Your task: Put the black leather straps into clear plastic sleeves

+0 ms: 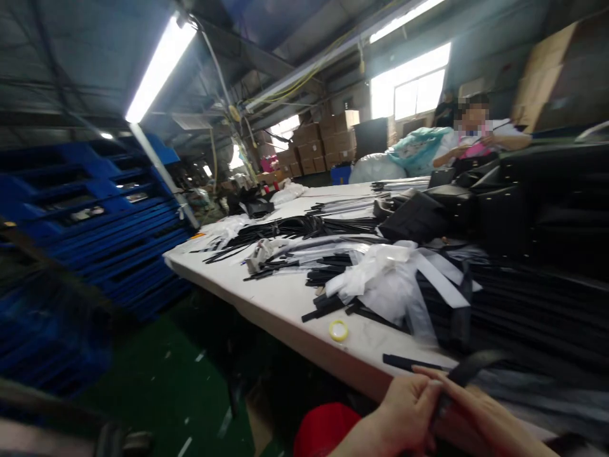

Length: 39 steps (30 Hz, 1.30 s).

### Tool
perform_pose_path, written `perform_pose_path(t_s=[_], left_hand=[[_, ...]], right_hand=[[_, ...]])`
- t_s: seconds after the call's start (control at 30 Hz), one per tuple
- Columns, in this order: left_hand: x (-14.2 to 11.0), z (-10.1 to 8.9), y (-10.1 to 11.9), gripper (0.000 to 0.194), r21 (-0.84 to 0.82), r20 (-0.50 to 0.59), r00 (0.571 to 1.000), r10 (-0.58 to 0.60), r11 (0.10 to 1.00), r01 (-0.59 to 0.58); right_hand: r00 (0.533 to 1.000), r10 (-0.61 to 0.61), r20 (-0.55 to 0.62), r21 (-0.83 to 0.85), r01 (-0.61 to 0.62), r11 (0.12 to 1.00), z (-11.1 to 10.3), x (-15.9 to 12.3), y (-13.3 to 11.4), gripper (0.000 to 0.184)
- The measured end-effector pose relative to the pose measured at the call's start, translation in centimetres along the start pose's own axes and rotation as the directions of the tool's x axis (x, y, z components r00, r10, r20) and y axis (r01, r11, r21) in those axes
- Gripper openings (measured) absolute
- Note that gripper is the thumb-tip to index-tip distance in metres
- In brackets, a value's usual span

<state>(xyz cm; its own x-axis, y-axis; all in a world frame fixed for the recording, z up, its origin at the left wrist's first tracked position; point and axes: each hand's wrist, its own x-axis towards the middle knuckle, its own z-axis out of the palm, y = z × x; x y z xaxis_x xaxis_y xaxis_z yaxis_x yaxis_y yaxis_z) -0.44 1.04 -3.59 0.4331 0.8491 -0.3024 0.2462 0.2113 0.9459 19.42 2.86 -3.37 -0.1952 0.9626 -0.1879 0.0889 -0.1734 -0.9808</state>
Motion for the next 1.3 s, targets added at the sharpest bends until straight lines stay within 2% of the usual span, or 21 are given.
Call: perform_pose_path(t_s=[0.07, 0.17, 0.23, 0.3, 0.37, 0.5, 0.67, 0.8, 0.83, 0.9, 0.97, 1.0, 1.07, 1.13, 1.17, 1.23, 1.3], left_hand=[[-0.4, -0.4, 0.1, 0.070, 0.059, -0.043, 0.997, 0.072, 0.996, -0.069], [-0.5, -1.9, 0.2, 0.066, 0.067, 0.018, 0.999, 0.038, 0.997, -0.039], [-0.1, -2.3, 0.4, 0.066, 0.039, 0.033, 0.999, 0.001, 0.999, -0.002], [0.1, -1.9, 0.6, 0.067, 0.022, 0.025, 1.000, 0.004, 1.000, -0.004], [0.2, -1.3, 0.7, 0.067, 0.030, 0.023, 1.000, 0.013, 0.999, -0.013], [0.7, -0.7, 1.2, 0.065, 0.065, 0.049, 0.999, -0.007, 0.998, 0.004], [2.2, 0.1, 3.0, 0.067, 0.105, 0.025, 0.989, 0.147, 0.983, -0.149], [3.5, 1.1, 5.5, 0.067, 0.122, 0.029, 0.981, 0.189, 0.974, -0.192], [3.9, 1.5, 6.4, 0.066, 0.114, 0.035, 0.978, 0.205, 0.972, -0.208], [4.7, 2.2, 8.3, 0.065, 0.091, 0.026, 0.963, 0.269, 0.958, -0.271], [5.5, 2.8, 10.1, 0.065, 0.086, -0.015, 0.926, 0.377, 0.923, -0.374], [5.8, 3.0, 10.7, 0.065, 0.092, -0.036, 0.904, 0.427, 0.902, -0.422], [6.3, 3.5, 11.3, 0.064, 0.102, -0.047, 0.880, 0.472, 0.879, -0.466], [6.5, 3.8, 11.4, 0.065, 0.066, -0.017, 0.907, 0.420, 0.906, -0.418], [6.6, 3.9, 11.4, 0.065, 0.033, 0.000, 0.924, 0.383, 0.923, -0.382], [6.7, 4.2, 11.5, 0.066, -0.031, 0.009, 0.938, 0.346, 0.938, -0.346], [6.7, 4.2, 12.0, 0.067, -0.051, -0.020, 0.925, 0.379, 0.924, -0.380]], right_hand=[[0.997, 0.066, -0.042, 0.209, -0.056, 0.976, -0.1, -0.2, -1.2, 0.043], [0.975, 0.077, -0.209, 0.429, 0.020, 0.903, -0.6, -0.6, -2.9, 0.047], [0.982, 0.071, -0.174, 0.436, 0.012, 0.900, 0.2, -1.2, -3.4, 0.049], [0.993, 0.112, -0.025, 0.400, -0.093, 0.912, 1.8, -1.7, -3.3, 0.052], [0.989, 0.141, 0.035, 0.418, -0.143, 0.897, 2.7, -1.8, -3.1, 0.055], [0.984, 0.075, -0.161, 0.505, 0.017, 0.863, 1.8, -1.4, -3.0, 0.060], [0.999, -0.002, -0.039, 0.383, 0.016, 0.924, 0.2, -1.5, -4.5, 0.059], [0.974, -0.080, -0.213, 0.364, 0.155, 0.918, -2.1, -1.6, -7.3, 0.061], [0.968, -0.107, -0.226, 0.327, 0.179, 0.928, -2.5, -1.6, -8.0, 0.060], [0.972, -0.163, -0.171, 0.212, 0.198, 0.957, -3.0, -1.6, -9.2, 0.060], [0.975, -0.195, -0.111, 0.136, 0.209, 0.968, -3.5, -1.5, -10.3, 0.062], [0.971, -0.204, -0.127, 0.139, 0.222, 0.965, -4.0, -1.4, -10.9, 0.062], [0.938, -0.230, -0.259, 0.207, 0.287, 0.935, -5.4, -1.3, -12.2, 0.060], [0.885, -0.254, -0.389, 0.253, 0.368, 0.895, -6.8, -1.3, -13.4, 0.058], [0.874, -0.266, -0.406, 0.252, 0.386, 0.887, -7.2, -1.3, -13.9, 0.058], [0.900, -0.285, -0.331, 0.194, 0.360, 0.912, -6.9, -1.5, -14.4, 0.060], [0.942, -0.274, -0.193, 0.110, 0.298, 0.948, -5.9, -1.6, -14.3, 0.063]])
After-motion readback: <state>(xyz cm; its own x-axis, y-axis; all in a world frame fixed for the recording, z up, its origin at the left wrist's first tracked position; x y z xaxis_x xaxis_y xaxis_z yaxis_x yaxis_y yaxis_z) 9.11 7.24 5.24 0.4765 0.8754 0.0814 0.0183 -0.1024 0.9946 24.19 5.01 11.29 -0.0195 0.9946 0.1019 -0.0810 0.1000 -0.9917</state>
